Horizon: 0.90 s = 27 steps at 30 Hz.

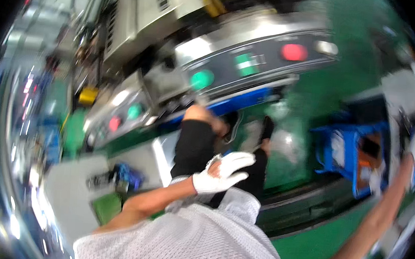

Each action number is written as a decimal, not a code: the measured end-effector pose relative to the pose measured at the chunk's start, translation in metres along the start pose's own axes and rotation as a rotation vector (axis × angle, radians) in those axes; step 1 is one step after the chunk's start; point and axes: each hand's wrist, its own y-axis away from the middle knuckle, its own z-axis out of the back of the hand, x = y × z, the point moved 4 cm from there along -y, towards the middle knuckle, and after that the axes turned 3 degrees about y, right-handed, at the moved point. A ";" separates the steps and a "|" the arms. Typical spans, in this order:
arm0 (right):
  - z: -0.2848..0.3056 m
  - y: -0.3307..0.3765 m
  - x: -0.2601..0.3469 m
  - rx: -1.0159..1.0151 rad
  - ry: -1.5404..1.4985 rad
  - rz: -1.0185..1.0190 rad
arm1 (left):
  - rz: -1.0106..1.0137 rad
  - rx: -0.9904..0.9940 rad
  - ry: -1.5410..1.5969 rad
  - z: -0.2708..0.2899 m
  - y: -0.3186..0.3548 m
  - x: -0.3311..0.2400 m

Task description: The person places blue and black sneaker soles into a metal press machine, activates the press, and then removes the processed soles. The person repeats this cycle multiple times, handling the soles one at a time and placing them on a nearby surface after processing.

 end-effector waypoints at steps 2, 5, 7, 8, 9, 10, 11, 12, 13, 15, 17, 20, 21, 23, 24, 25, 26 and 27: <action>0.000 -0.018 -0.002 0.096 0.007 -0.099 | 0.157 -0.110 0.002 0.016 0.048 0.019; -0.029 0.027 0.051 0.162 -0.097 -0.380 | 0.293 -0.374 0.011 0.046 0.118 0.032; -0.043 0.093 0.077 -0.155 0.270 0.340 | 0.452 -0.479 -0.046 0.076 0.168 0.035; -0.071 0.128 0.059 -0.079 -0.007 0.037 | 0.561 -0.585 -0.008 0.087 0.192 0.042; -0.096 0.175 0.077 -0.047 0.270 0.225 | 0.683 -0.693 0.026 0.093 0.219 0.045; -0.136 0.236 0.081 0.295 -0.058 0.065 | 0.728 -0.764 -0.095 0.098 0.253 0.050; -0.151 0.324 0.135 0.313 0.148 0.205 | 0.887 -0.854 -0.022 0.100 0.287 0.054; -0.178 0.364 0.129 0.413 -0.168 0.172 | 0.909 -0.959 -0.059 0.099 0.324 0.065; -0.211 0.379 0.119 0.662 -0.142 0.160 | 0.945 -1.069 -0.101 0.090 0.369 0.077; -0.244 0.443 0.142 0.766 -0.230 0.191 | 1.090 -1.190 -0.093 0.077 0.444 0.090; -0.252 0.515 0.193 0.933 -0.125 0.303 | 1.280 -1.166 -0.260 0.070 0.521 0.099; -0.283 0.526 0.208 0.926 0.170 0.683 | 1.424 -1.168 -0.532 0.068 0.635 0.104; -0.289 0.524 0.214 0.920 0.289 0.780 | 1.453 -1.198 -0.609 0.066 0.678 0.107; -0.300 0.521 0.227 0.852 0.568 0.879 | 1.713 -0.920 -0.813 0.096 0.761 0.101; -0.308 0.519 0.233 0.811 0.610 1.021 | 1.806 -0.913 -1.318 0.077 0.820 0.095; -0.314 0.513 0.235 0.751 0.658 1.150 | 1.927 -0.848 -1.257 0.093 0.875 0.089; -0.314 0.502 0.230 0.715 0.772 1.165 | 2.188 -1.018 -0.788 0.119 0.898 0.091; -0.325 0.458 0.219 0.655 0.835 1.358 | 2.391 -1.154 -0.254 0.123 0.918 0.088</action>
